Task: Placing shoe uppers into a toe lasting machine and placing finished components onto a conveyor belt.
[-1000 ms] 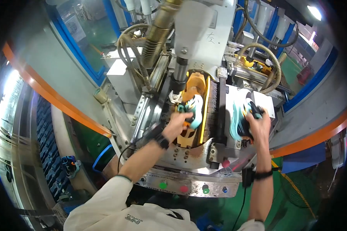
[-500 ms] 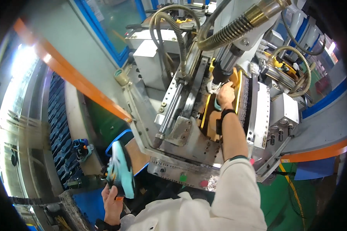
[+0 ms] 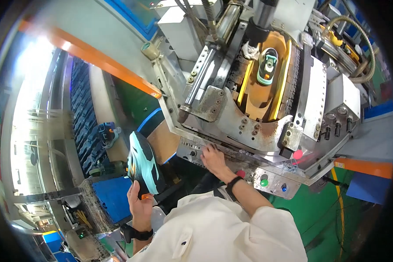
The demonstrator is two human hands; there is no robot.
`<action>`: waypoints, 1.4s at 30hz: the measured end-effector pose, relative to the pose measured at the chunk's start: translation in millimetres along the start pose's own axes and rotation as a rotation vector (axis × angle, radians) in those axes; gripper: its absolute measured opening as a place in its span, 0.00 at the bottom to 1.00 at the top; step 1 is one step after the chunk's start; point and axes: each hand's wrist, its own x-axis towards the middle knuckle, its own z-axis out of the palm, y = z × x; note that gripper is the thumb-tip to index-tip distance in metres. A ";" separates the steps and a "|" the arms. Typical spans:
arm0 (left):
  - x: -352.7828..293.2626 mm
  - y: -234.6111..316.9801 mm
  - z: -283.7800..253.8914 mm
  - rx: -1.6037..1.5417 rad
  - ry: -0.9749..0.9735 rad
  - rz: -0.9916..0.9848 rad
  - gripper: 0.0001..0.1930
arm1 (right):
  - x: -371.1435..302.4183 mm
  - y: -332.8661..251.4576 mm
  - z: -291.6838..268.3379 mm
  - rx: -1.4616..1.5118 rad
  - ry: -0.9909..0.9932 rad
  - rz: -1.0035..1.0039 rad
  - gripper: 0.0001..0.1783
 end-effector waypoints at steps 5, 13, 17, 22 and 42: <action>-17.1 -7.4 4.9 0.011 -0.026 0.020 0.14 | -5.9 19.3 33.6 -0.055 -0.111 -0.082 0.13; -13.4 -15.2 1.6 -0.042 0.015 0.045 0.13 | 91.8 -53.8 -236.6 0.182 0.592 -0.156 0.11; -11.5 -21.9 12.6 -0.114 0.015 0.031 0.12 | 222.7 -30.4 -433.2 0.062 1.190 -0.471 0.36; -18.9 -34.9 11.4 -0.093 0.009 0.040 0.13 | 256.1 -63.2 -459.7 0.359 1.070 -0.360 0.22; -149.7 -87.0 -123.3 -0.214 0.354 0.147 0.20 | 256.3 67.9 -308.8 0.389 0.328 -0.445 0.18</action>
